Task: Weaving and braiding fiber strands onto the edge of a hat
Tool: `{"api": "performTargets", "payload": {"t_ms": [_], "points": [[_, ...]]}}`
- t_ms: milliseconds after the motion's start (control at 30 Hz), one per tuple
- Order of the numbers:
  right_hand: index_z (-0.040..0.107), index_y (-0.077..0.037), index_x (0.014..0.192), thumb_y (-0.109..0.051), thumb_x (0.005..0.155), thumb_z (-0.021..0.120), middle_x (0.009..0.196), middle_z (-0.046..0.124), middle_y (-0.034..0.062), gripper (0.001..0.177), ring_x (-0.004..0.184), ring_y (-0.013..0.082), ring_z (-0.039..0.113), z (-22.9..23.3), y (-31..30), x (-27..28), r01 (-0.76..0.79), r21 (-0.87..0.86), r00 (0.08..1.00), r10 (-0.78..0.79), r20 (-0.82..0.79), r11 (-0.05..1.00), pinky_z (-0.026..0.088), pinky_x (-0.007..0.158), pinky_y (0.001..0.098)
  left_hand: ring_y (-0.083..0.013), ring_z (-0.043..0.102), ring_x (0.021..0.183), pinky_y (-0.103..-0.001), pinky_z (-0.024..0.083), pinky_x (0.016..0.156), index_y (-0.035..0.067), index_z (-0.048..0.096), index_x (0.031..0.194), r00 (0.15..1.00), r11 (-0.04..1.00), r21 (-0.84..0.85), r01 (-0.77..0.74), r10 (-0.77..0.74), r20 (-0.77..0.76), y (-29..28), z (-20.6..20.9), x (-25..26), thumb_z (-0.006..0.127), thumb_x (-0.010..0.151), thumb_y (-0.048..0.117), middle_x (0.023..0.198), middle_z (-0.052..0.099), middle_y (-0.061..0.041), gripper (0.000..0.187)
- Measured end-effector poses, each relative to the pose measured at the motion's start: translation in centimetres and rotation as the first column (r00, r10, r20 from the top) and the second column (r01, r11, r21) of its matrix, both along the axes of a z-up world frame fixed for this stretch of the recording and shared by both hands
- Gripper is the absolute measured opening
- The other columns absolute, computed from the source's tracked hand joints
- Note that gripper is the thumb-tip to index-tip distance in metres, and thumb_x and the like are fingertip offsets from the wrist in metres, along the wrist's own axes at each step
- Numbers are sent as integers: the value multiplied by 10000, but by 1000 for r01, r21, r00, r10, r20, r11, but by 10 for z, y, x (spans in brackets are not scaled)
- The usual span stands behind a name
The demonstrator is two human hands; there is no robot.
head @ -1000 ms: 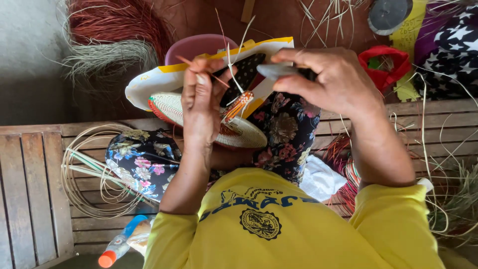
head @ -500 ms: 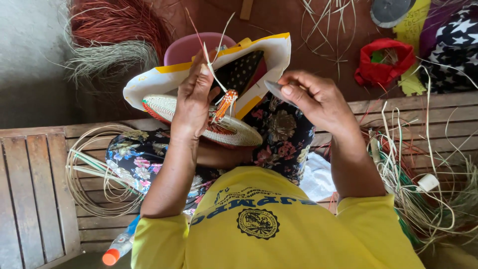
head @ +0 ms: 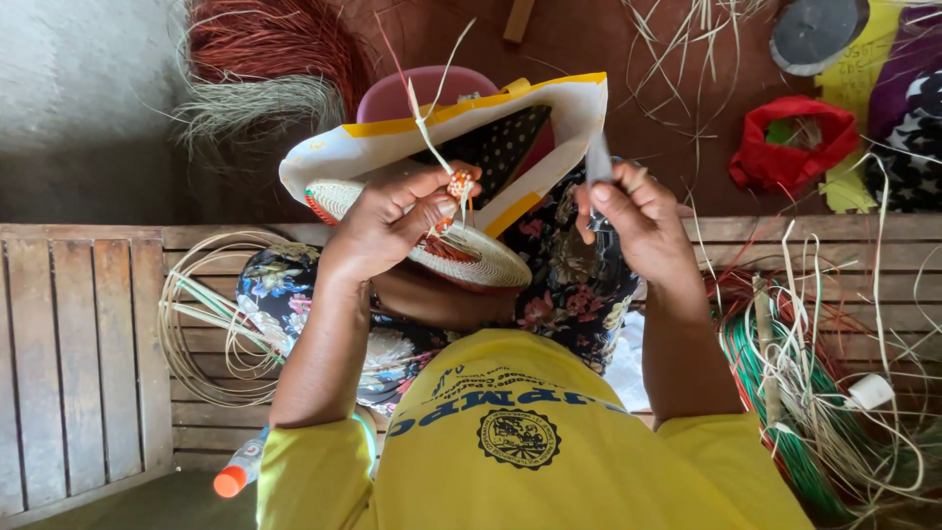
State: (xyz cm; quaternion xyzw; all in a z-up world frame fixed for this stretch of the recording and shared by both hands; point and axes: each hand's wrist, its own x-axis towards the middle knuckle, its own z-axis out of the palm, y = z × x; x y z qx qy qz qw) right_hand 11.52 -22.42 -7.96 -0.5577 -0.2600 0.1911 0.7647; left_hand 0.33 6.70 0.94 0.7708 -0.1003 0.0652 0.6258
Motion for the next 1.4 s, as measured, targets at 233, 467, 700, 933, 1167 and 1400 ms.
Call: {"api": "performTargets", "payload": {"t_ms": [233, 467, 700, 933, 1167, 1400], "points": [[560, 93, 1177, -97, 969, 584, 690, 660, 298, 284, 414, 299, 687, 5, -36, -29, 14, 126, 1000, -10, -28, 992, 586, 394, 342, -331, 751, 790, -435, 568, 787, -49, 739, 1145, 996, 979, 197, -58, 44, 72, -35, 14, 25, 815, 907, 107, 922, 763, -217, 295], [586, 128, 1307, -179, 1015, 497, 721, 644, 304, 434, 495, 242, 589, -7, -64, -43, 223, 64, 974, -225, 29, 973, 487, 508, 295, -316, 751, 842, -424, 578, 786, 132, 722, 1199, 950, 712, 645, -275, 97, 298, -48, 40, 34, 738, 980, 379, 846, 743, -95, 330], [575, 32, 1391, -309, 1043, 566, 863, 583, 171, 487, 730, 232, 509, 42, -49, -51, 164, -85, 986, -160, 51, 983, 452, 716, 324, -261, 696, 930, -344, 511, 842, 37, 576, 1280, 999, 890, 454, 39, -37, -14, -10, 43, 49, 588, 1078, 78, 1056, 693, -147, 207], [640, -74, 1374, -318, 986, 696, 985, 700, 152, 461, 659, 228, 621, 30, -68, -35, 140, 129, 989, -145, 27, 982, 522, 789, 362, -162, 637, 695, -264, 589, 595, -66, 510, 1037, 986, 900, 434, -31, 98, -133, 38, 102, 22, 650, 1172, -8, 846, 524, -111, 203], [541, 0, 1414, -174, 860, 788, 879, 634, 102, 632, 674, 99, 510, 82, -52, -32, -121, -114, 982, 136, 130, 986, 317, 596, 213, -113, 634, 699, -230, 465, 540, 57, 524, 1316, 999, 929, 366, -50, 47, 18, -35, 65, 31, 667, 1002, 81, 965, 564, -58, 346], [166, -46, 1649, -39, 933, 707, 850, 562, 30, 897, 612, 46, 461, 130, -36, -21, -302, -153, 951, 309, 26, 941, 335, 543, 182, -151, 561, 754, -296, 475, 702, 63, 616, 1123, 973, 977, 139, -161, 134, 189, -79, 26, 39, 837, 933, 131, 906, 618, -47, 299]]}}
